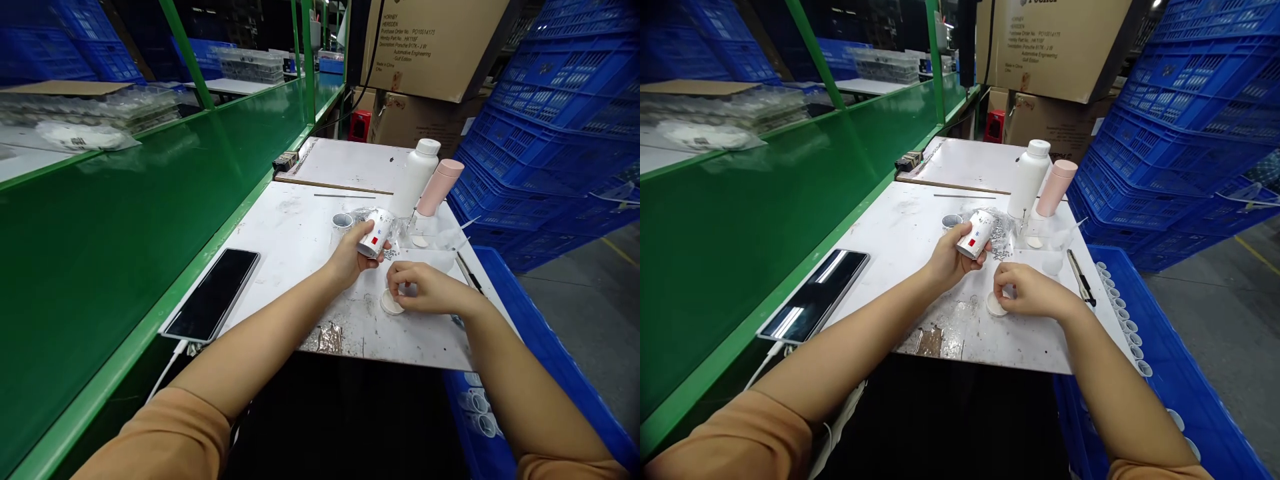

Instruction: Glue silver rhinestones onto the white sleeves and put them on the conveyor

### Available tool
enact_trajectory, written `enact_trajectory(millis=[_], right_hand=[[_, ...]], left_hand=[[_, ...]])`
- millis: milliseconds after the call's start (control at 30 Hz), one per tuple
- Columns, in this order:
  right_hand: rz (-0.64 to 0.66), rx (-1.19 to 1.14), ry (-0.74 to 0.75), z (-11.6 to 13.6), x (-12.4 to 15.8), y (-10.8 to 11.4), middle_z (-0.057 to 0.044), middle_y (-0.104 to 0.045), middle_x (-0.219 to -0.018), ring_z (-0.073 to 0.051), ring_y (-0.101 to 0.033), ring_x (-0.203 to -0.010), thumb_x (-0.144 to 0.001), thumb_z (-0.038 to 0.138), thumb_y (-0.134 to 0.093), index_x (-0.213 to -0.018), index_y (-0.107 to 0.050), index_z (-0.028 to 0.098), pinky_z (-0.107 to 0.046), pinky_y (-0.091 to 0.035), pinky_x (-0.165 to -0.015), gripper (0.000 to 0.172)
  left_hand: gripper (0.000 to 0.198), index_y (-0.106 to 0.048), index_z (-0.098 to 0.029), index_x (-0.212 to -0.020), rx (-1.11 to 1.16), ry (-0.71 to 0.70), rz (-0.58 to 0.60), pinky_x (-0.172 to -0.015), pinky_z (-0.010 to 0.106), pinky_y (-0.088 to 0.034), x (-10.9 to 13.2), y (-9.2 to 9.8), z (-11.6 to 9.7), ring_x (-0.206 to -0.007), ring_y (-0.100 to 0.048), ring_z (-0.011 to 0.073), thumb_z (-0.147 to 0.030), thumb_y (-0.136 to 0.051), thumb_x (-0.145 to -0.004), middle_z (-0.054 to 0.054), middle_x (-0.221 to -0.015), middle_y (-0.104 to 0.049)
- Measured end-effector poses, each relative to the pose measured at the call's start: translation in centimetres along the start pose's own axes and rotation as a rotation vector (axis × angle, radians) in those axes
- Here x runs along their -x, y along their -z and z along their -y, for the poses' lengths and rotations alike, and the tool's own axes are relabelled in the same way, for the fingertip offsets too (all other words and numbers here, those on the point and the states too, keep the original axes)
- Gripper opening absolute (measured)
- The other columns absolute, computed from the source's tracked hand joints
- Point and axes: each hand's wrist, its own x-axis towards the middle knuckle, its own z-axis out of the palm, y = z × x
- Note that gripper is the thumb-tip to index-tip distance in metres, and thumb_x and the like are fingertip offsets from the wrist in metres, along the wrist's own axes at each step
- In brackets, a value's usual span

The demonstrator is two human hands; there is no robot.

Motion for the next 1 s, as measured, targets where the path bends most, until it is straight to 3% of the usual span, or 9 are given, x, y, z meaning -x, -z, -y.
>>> enact_trajectory(millis=[433, 567, 667, 800, 900, 1000], right_hand=[[0.010, 0.071, -0.024, -0.6, -0.3, -0.3, -0.005, -0.058, -0.087, -0.016, -0.055, -0.077, -0.073, 0.009, -0.057, -0.070, -0.061, 0.017, -0.030, -0.046, -0.072, 0.010], [-0.007, 0.051, -0.004, -0.8, -0.4, -0.4, -0.004, -0.058, -0.086, -0.016, -0.056, -0.075, -0.071, 0.007, -0.057, -0.069, -0.061, 0.018, -0.029, -0.046, -0.071, 0.011], [-0.024, 0.000, 0.009, -0.6, -0.3, -0.2, -0.004, -0.060, -0.087, -0.017, -0.056, -0.076, -0.072, 0.007, -0.057, -0.072, -0.062, 0.018, -0.030, -0.047, -0.073, 0.012], [-0.117, -0.149, 0.026, -0.1, 0.2, 0.7, -0.003, -0.062, -0.084, -0.017, -0.056, -0.080, -0.076, 0.010, -0.057, -0.076, -0.061, 0.019, -0.031, -0.046, -0.076, 0.010], [-0.220, -0.366, -0.003, 0.1, 0.6, 1.3, -0.002, -0.057, -0.075, -0.015, -0.052, -0.070, -0.080, 0.015, -0.058, -0.075, -0.058, 0.019, -0.029, -0.043, -0.066, 0.006], [-0.402, -0.637, 0.001, 0.1, 0.6, 1.4, 0.000, -0.054, -0.068, -0.012, -0.048, -0.062, -0.080, 0.021, -0.062, -0.075, -0.057, 0.019, -0.026, -0.038, -0.056, 0.008]], left_hand=[[0.036, -0.054, -0.014, -0.100, 0.028, 0.012, 0.027, -0.049, 0.020, -0.040, 0.2, -0.3, 0.1, -0.050, -0.054, 0.0095, -0.045, -0.053, -0.083, 0.004, -0.073, -0.062], [0.042, -0.052, -0.016, -0.100, 0.046, 0.020, 0.064, -0.050, 0.021, -0.041, 0.3, -0.4, 0.3, -0.052, -0.054, 0.0089, -0.052, -0.061, -0.080, 0.002, -0.075, -0.060], [0.044, -0.051, -0.020, -0.101, -0.038, 0.028, 0.095, -0.052, 0.020, -0.042, 0.6, -0.5, 0.3, -0.056, -0.054, 0.0085, -0.046, -0.072, -0.073, -0.002, -0.078, -0.055], [0.052, -0.053, -0.025, -0.115, -0.244, 0.057, 0.092, -0.065, 0.025, -0.048, 0.6, -0.3, 0.0, -0.068, -0.058, 0.0094, -0.034, -0.077, -0.070, -0.001, -0.090, -0.057], [0.057, -0.053, -0.026, -0.123, -0.315, 0.056, 0.112, -0.076, 0.029, -0.048, 0.4, 0.3, -0.1, -0.079, -0.060, 0.0120, -0.033, -0.076, -0.072, 0.001, -0.097, -0.060], [0.067, -0.050, -0.027, -0.132, -0.344, 0.044, 0.153, -0.076, 0.027, -0.045, 0.2, 0.7, 0.0, -0.078, -0.058, 0.0118, -0.029, -0.077, -0.071, 0.001, -0.090, -0.062]])
